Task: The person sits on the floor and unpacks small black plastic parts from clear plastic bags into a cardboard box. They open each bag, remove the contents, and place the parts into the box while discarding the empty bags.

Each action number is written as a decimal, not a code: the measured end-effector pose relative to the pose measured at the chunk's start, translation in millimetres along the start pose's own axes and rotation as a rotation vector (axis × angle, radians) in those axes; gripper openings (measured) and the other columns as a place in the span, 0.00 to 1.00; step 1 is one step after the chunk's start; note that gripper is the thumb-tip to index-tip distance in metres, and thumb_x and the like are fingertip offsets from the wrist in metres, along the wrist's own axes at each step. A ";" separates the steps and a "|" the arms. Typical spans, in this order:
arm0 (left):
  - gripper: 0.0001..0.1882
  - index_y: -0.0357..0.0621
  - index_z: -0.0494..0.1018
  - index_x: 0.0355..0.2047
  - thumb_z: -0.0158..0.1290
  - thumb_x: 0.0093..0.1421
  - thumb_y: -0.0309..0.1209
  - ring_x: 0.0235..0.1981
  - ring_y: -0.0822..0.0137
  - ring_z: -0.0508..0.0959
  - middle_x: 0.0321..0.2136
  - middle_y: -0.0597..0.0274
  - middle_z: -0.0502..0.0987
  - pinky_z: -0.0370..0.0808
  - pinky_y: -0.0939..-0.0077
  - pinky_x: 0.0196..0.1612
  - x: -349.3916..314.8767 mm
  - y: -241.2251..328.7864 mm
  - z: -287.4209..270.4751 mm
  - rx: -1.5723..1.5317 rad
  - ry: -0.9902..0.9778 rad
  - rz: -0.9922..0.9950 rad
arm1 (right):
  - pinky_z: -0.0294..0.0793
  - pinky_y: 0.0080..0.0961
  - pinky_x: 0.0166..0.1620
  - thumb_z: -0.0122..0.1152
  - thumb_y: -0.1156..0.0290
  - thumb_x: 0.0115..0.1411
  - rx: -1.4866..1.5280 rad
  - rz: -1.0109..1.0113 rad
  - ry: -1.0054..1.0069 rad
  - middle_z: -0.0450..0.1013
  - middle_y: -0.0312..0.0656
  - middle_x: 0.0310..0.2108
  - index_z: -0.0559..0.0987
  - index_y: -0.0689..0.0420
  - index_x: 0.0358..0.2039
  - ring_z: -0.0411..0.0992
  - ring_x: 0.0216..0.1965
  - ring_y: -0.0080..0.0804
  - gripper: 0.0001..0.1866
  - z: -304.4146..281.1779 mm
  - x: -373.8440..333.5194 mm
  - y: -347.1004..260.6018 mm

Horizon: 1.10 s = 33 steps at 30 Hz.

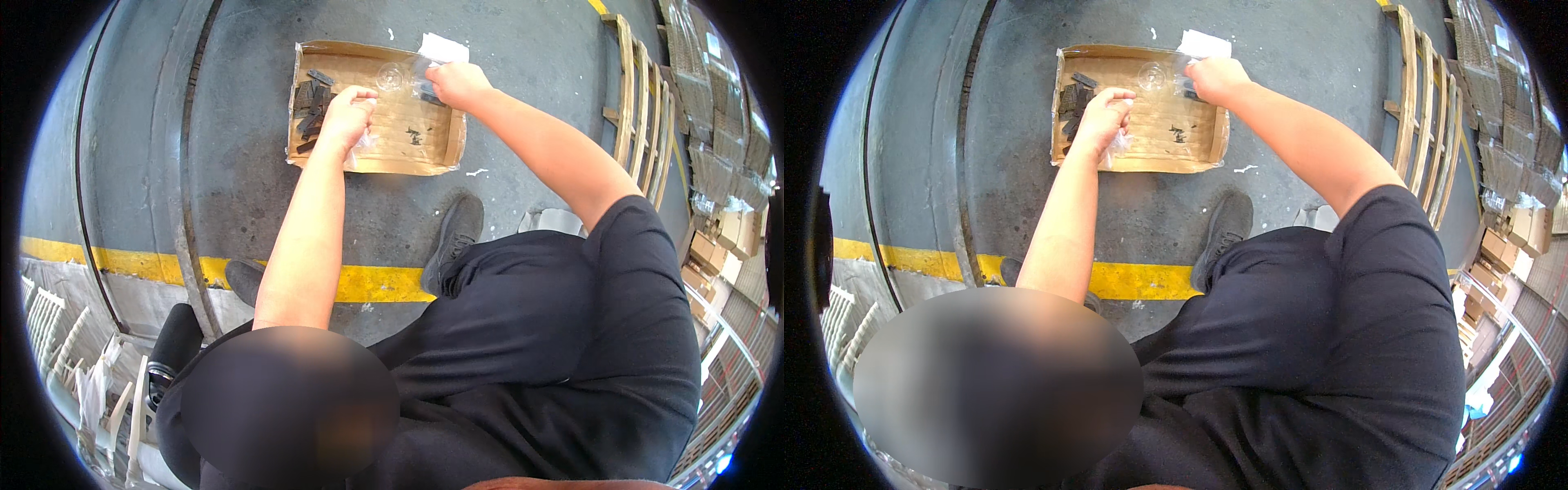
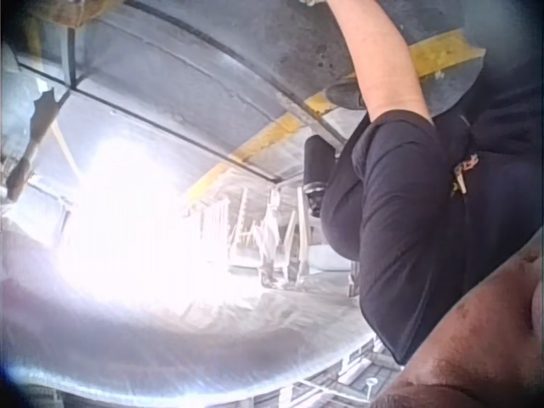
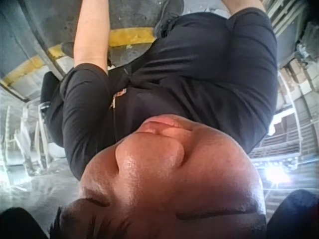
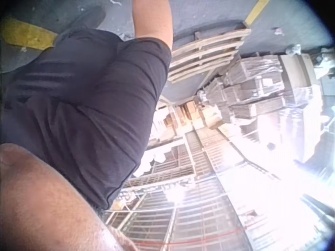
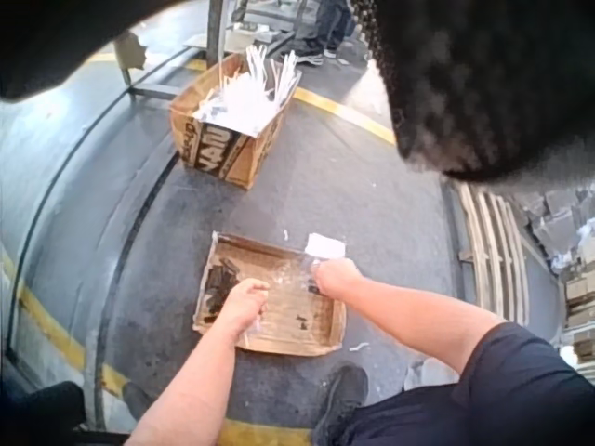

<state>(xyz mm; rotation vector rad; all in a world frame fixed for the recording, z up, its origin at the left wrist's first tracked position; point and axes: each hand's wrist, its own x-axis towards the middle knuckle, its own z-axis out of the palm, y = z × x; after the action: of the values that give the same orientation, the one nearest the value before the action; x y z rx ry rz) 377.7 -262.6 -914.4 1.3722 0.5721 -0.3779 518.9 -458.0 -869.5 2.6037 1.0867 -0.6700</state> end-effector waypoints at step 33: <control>0.12 0.42 0.72 0.45 0.55 0.68 0.35 0.24 0.65 0.74 0.29 0.59 0.75 0.72 0.72 0.22 -2.5 -28.6 -22.3 -1.008 -0.174 -0.174 | 0.70 0.19 0.26 0.69 0.64 0.63 1.692 0.226 -0.468 0.76 0.30 0.29 0.78 0.54 0.36 0.72 0.23 0.17 0.10 -21.0 13.2 -74.7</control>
<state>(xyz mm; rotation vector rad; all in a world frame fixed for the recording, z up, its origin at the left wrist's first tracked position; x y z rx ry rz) 355.9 -245.8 -938.1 0.3204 0.6120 -0.2768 480.1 -390.0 -861.2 3.0534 -0.2227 -2.8054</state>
